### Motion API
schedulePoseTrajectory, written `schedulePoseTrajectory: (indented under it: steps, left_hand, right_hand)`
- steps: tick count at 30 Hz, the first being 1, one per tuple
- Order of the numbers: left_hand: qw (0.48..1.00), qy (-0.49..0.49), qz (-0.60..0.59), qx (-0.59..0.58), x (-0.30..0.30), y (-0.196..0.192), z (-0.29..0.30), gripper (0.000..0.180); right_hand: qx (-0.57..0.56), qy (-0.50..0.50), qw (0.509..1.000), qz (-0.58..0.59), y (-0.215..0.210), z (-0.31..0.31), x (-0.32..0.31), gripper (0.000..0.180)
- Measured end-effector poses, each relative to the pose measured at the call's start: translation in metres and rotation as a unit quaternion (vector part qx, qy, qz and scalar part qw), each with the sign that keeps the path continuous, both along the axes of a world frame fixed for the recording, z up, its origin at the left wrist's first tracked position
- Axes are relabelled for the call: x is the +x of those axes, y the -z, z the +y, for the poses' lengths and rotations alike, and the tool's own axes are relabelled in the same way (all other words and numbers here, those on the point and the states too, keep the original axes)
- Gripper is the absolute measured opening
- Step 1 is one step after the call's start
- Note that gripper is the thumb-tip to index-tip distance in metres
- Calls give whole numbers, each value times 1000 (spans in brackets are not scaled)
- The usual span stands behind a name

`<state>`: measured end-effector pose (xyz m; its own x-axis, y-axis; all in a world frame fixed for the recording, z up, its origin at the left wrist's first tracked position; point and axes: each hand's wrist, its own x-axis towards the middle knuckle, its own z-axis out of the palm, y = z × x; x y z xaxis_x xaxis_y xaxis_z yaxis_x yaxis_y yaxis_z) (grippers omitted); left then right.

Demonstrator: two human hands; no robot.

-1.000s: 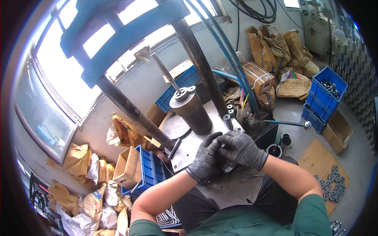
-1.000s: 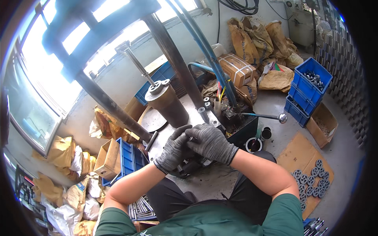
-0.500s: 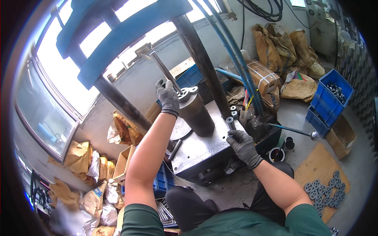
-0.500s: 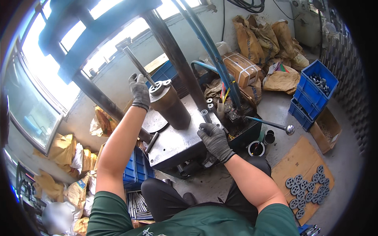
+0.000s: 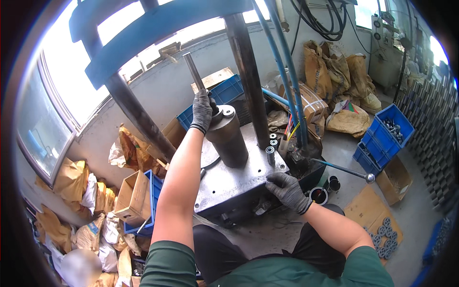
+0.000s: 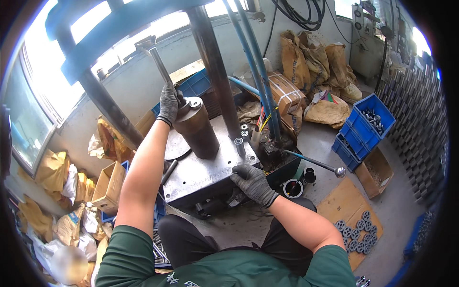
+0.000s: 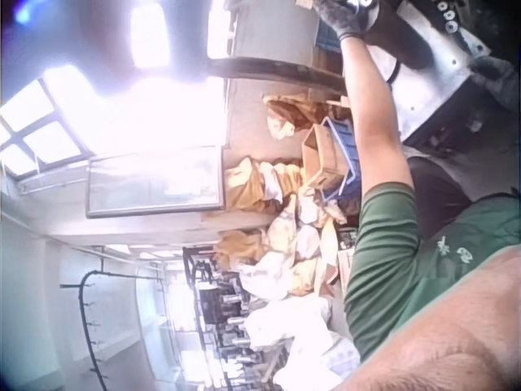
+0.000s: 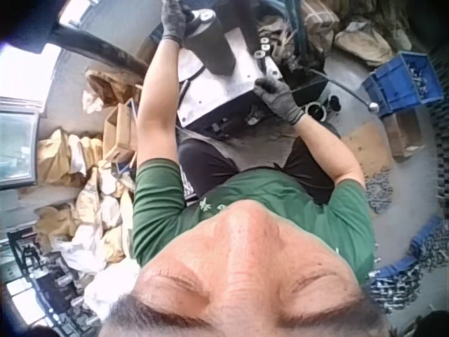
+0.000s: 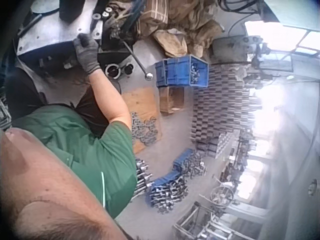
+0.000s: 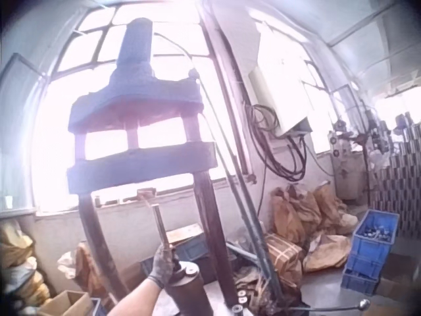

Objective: The recorder inserts metal rods into a press machine, operates the machine via a lever, and organizes processed metal parts into boxes.

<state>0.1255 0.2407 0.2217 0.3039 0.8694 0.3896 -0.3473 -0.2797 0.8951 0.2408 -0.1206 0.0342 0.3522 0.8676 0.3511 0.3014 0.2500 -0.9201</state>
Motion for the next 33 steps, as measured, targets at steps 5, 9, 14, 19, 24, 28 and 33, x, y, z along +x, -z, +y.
schedulePoseTrajectory:
  steps: [5,9,14,19,24,28,33]
  left_hand:
    - [1000,-11,-15,19,5,6,-6,38]
    - [1000,-13,-21,2,-5,5,-3,34]
    - [1000,-23,0,6,-1,1,-12,35]
    - [1000,-19,-14,-8,-1,-1,-17,33]
    - [989,-94,-103,57,-2,4,-36,30]
    - [948,-102,-296,57,-15,-4,-35,37]
    - [938,-140,-318,-15,1,-52,-69,47]
  right_hand:
    - [58,-19,984,-170,-62,33,12,20]
    - [191,-9,957,-220,-117,115,4,23]
    - [174,76,949,-252,-145,221,10,25]
    - [33,116,939,-322,-148,233,2,30]
    - [16,175,919,-352,-153,227,-12,27]
    - [24,159,917,-364,-157,232,-8,29]
    - [25,120,944,-305,-152,233,3,39]
